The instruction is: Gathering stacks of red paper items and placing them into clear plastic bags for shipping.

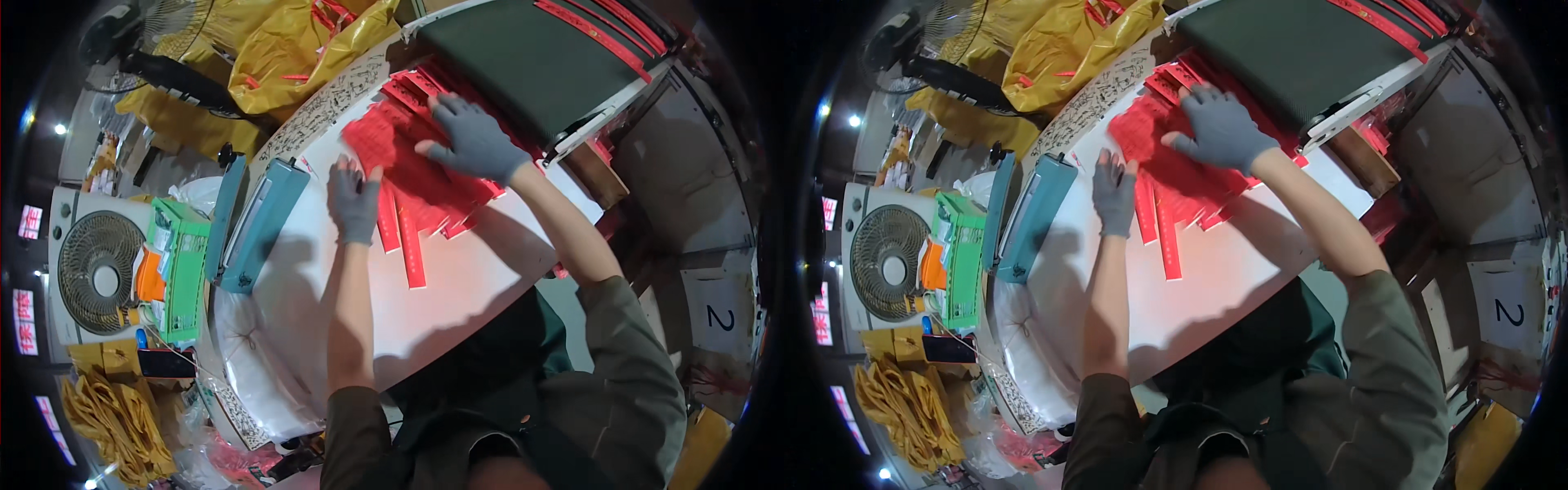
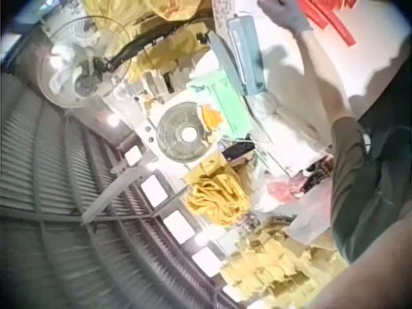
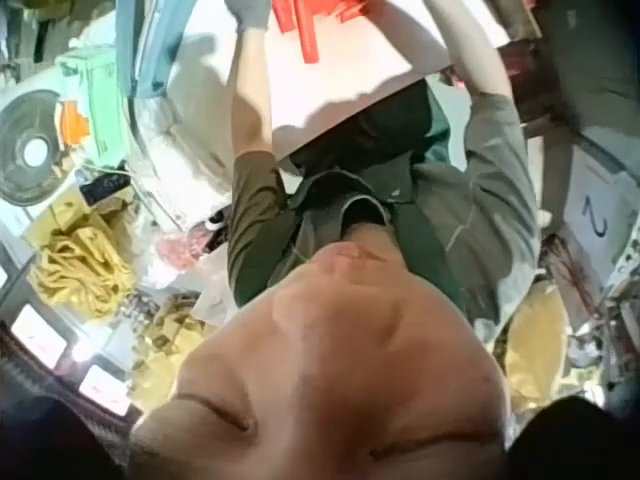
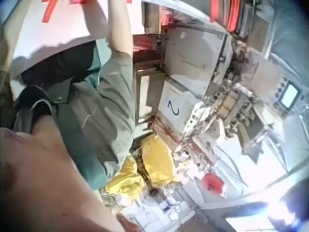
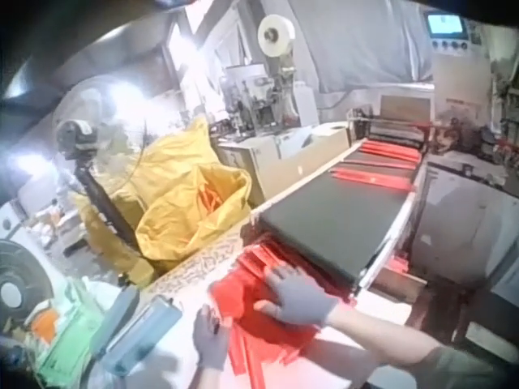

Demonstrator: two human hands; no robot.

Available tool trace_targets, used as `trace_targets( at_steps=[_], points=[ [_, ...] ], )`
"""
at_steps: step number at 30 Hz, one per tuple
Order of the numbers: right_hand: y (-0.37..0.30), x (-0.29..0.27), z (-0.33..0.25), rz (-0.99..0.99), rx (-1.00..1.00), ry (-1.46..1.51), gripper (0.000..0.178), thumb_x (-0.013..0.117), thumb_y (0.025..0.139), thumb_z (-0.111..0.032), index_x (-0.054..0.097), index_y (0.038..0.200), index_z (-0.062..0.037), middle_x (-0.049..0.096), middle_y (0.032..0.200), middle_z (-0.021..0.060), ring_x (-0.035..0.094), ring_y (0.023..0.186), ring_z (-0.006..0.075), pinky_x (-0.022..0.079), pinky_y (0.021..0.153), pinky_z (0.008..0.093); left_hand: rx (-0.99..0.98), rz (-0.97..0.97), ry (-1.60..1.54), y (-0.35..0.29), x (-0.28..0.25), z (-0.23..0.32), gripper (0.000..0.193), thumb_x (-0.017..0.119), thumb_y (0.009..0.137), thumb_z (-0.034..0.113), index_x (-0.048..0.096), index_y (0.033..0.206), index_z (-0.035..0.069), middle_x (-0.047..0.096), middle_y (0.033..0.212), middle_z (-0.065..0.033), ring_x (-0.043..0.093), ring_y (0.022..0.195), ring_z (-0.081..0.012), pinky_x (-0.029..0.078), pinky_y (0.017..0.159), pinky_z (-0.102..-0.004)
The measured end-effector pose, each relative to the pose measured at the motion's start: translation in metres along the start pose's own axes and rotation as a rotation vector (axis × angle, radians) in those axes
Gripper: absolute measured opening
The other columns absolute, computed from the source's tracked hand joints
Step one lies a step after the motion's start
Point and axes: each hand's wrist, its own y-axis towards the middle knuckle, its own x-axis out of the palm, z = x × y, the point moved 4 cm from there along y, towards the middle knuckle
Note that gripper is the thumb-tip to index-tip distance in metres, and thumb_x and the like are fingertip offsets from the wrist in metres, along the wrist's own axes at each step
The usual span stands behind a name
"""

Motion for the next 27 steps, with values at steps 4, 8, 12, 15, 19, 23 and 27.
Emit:
trace_targets(
  at_steps=[4,8,12,15,19,23,27],
  points=[
    [0.013,0.055,0.088,0.083,0.303,0.736,0.082,0.054,0.084,-0.059,0.035,0.134,0.0032,0.048,0.125,0.0286,0.053,0.110,0.0385,0.042,0.094,0.0405,0.084,0.022,0.253,0.025,0.020,-0.013,0.072,0.068,0.084,0.018,0.026,0.137,-0.009,0.037,0.139,-0.0216,0.042,0.126,-0.0264,0.037,0.103,-0.0336],
    [0.014,0.052,0.056,-0.206,0.369,0.630,0.098,0.061,0.075,-0.065,0.033,0.134,0.0074,0.060,0.110,0.0267,0.059,0.102,0.0349,0.047,0.086,0.0390,-0.102,-0.002,-0.196,0.010,0.034,0.026,0.071,0.066,0.085,0.022,0.028,0.137,-0.007,0.047,0.131,-0.0182,0.047,0.120,-0.0213,0.038,0.100,-0.0299],
    [-0.030,0.081,0.003,-0.150,0.402,0.830,0.098,0.064,0.077,-0.056,0.025,0.138,0.0095,0.048,0.128,0.0281,0.047,0.122,0.0298,0.036,0.101,0.0334,-0.280,-0.131,-0.526,-0.041,0.050,0.049,0.064,0.068,0.082,0.021,0.038,0.133,-0.003,0.054,0.121,-0.0124,0.053,0.108,-0.0182,0.043,0.093,-0.0308],
    [-0.102,0.035,-0.056,-0.348,0.482,1.256,0.094,0.068,0.081,-0.041,0.016,0.143,0.0063,0.037,0.139,0.0210,0.038,0.128,0.0239,0.029,0.107,0.0329,-0.343,-0.003,-0.503,-0.138,0.018,0.075,0.052,0.068,0.082,0.018,0.048,0.126,0.000,0.054,0.121,-0.0101,0.054,0.106,-0.0185,0.044,0.091,-0.0318],
    [-0.213,-0.023,-0.100,-0.802,0.336,1.493,0.088,0.066,0.084,-0.034,0.013,0.144,0.0016,0.032,0.143,0.0175,0.031,0.132,0.0214,0.027,0.108,0.0362,-0.321,-0.483,-0.188,-0.258,-0.036,0.101,0.044,0.069,0.080,0.016,0.054,0.118,0.002,0.062,0.109,-0.0071,0.059,0.099,-0.0173,0.047,0.086,-0.0330],
    [-0.252,-0.033,-0.137,-0.719,0.296,1.608,0.107,0.076,0.075,-0.039,0.005,0.146,-0.0005,0.029,0.144,0.0160,0.029,0.132,0.0209,0.026,0.108,0.0360,-0.389,-0.662,-0.119,-0.300,-0.040,0.130,0.042,0.070,0.081,0.024,0.056,0.117,0.005,0.061,0.112,-0.0104,0.056,0.105,-0.0232,0.042,0.092,-0.0367],
    [-0.176,-0.084,-0.166,-0.396,0.160,1.589,0.110,0.082,0.068,-0.034,0.011,0.145,-0.0009,0.036,0.139,0.0130,0.037,0.126,0.0199,0.032,0.104,0.0351,0.016,-0.366,0.008,-0.264,-0.067,0.178,0.042,0.072,0.080,0.021,0.058,0.114,0.002,0.061,0.110,-0.0090,0.057,0.102,-0.0218,0.044,0.090,-0.0368]
  ],
)
